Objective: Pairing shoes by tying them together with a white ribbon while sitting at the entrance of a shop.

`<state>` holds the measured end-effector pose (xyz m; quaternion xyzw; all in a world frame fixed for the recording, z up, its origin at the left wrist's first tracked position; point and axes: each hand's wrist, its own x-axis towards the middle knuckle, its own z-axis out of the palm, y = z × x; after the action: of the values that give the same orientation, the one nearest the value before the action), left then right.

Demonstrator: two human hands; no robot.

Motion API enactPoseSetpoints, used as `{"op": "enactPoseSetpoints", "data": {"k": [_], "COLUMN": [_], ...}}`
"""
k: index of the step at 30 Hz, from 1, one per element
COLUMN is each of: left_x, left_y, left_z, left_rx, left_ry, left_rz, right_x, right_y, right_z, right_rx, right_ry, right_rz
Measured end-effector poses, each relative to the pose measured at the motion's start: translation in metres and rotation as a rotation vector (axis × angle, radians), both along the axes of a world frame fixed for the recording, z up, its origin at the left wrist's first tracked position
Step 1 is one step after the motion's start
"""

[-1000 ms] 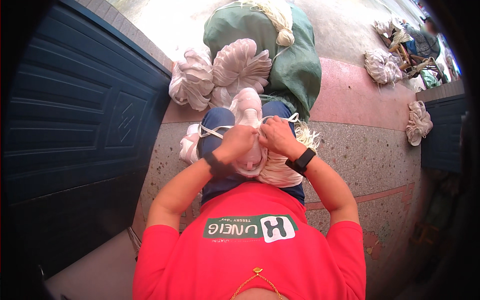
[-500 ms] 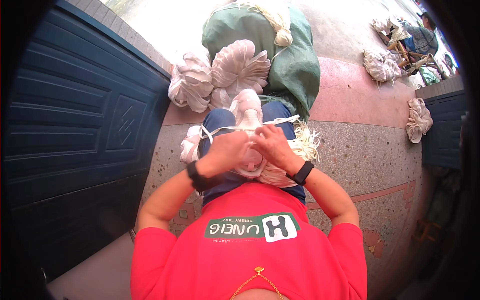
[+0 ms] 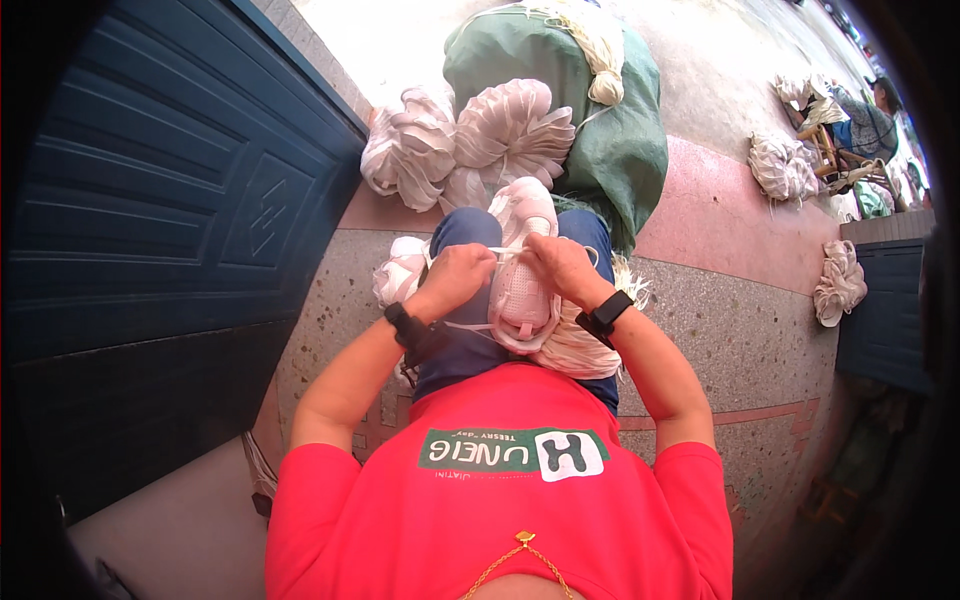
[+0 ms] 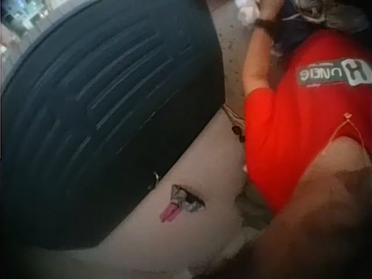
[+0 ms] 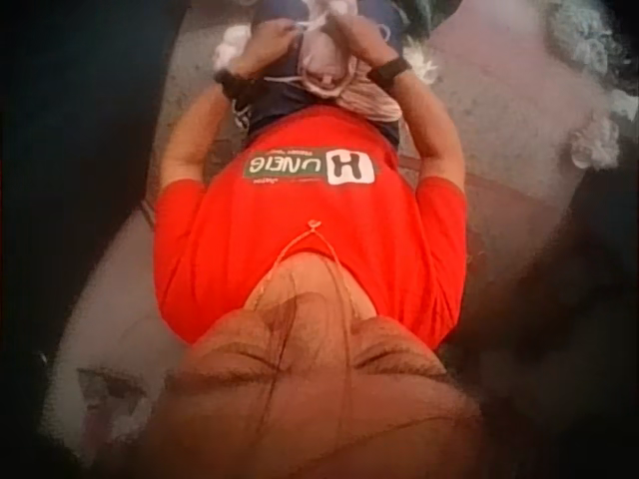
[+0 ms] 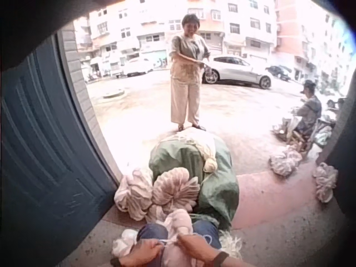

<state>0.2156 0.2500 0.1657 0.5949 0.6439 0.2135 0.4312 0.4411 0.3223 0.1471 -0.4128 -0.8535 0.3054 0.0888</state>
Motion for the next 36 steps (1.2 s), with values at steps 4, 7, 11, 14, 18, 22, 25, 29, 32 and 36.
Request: {"op": "enactPoseSetpoints", "data": {"k": [4,7,11,14,18,22,25,29,32,36], "left_x": [0.011,0.021,0.026,0.029,0.033,0.033,0.030,0.034,0.036,0.024], "left_y": [0.011,0.019,0.024,0.030,0.034,0.036,0.032,0.017,0.014,0.028], "left_z": [-0.017,-0.013,-0.012,-0.012,-0.016,-0.015,-0.015,-0.008,0.003,0.004], "left_rx": [0.283,0.380,0.418,0.473,0.597,0.519,0.471,0.520,0.412,0.158], "left_ry": [0.249,0.426,0.514,0.623,0.636,0.598,0.576,0.514,0.449,0.340], "left_rz": [-0.062,-0.146,-0.214,-0.298,-0.367,-0.328,-0.221,-0.223,-0.230,-0.269], "right_x": [-0.001,-0.001,-0.002,-0.002,-0.001,0.006,0.014,0.012,0.002,-0.012], "right_y": [0.001,0.004,0.005,0.004,0.004,0.000,-0.007,-0.019,-0.023,-0.031], "right_z": [-0.019,-0.024,-0.026,-0.025,-0.019,-0.018,-0.006,0.006,-0.008,-0.021], "right_rx": [-0.135,-0.161,-0.172,-0.202,-0.258,-0.293,-0.528,-0.741,-0.597,-0.217], "right_ry": [0.103,0.124,0.138,0.134,0.158,0.294,0.400,0.376,0.301,0.110], "right_rz": [-0.198,-0.213,-0.203,-0.220,-0.245,-0.367,-0.416,-0.384,-0.316,-0.253]}}
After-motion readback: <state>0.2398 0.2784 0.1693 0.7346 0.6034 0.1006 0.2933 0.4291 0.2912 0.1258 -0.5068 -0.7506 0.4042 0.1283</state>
